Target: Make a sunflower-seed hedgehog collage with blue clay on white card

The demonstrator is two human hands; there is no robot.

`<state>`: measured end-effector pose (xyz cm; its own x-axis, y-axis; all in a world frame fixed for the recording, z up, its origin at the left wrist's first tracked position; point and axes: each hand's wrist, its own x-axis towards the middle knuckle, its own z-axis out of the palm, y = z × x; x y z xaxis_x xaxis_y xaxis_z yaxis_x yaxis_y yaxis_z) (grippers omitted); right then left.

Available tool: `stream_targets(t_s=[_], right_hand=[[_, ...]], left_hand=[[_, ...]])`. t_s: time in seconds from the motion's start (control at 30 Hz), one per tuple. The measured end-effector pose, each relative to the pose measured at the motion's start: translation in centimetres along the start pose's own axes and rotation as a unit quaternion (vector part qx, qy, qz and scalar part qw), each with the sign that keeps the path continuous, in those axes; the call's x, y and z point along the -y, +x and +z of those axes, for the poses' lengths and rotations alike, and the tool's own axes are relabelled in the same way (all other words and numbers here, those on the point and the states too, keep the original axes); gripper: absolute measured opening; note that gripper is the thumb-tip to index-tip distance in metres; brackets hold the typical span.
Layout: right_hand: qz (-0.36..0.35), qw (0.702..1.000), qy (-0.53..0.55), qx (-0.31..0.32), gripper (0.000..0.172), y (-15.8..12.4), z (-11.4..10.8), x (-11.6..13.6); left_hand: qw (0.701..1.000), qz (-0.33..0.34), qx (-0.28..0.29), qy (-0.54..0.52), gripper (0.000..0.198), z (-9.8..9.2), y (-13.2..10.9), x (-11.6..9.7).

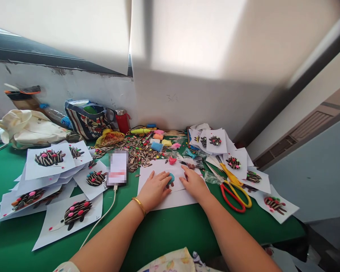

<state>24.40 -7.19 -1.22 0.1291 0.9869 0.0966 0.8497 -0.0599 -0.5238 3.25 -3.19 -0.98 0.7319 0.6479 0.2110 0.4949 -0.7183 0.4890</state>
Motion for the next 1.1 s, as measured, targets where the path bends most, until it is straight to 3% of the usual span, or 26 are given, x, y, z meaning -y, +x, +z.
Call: stream_targets(t_s=[0.17,0.4,0.53,0.73,0.93,1.1], right_hand=[[0.000,0.999,-0.053,0.005,0.048,0.0,0.2,-0.3],[0.007,0.998,-0.054,-0.011,0.053,-0.2,0.2,-0.2],[0.015,0.998,-0.057,0.004,0.052,0.0,0.0,-0.1],[0.025,0.990,-0.112,0.079,0.048,0.9,-1.0,0.4],[-0.003,0.983,-0.140,0.121,0.035,1.6,-2.0,0.9],[-0.012,0.990,-0.116,0.074,0.024,0.9,-1.4,0.3]], left_hand=[[1.000,-0.002,0.018,0.009,0.041,-0.2,0.0,-0.1],[0.999,-0.040,-0.009,0.002,0.069,-0.3,0.0,-0.1],[0.997,-0.053,-0.050,-0.034,0.063,-0.3,0.3,0.6],[0.989,-0.089,-0.095,-0.066,0.040,-0.5,0.9,1.0],[0.988,-0.137,-0.066,-0.006,0.035,-2.2,1.2,-0.8],[0.974,-0.175,-0.014,0.142,0.030,-3.8,2.6,-0.5]])
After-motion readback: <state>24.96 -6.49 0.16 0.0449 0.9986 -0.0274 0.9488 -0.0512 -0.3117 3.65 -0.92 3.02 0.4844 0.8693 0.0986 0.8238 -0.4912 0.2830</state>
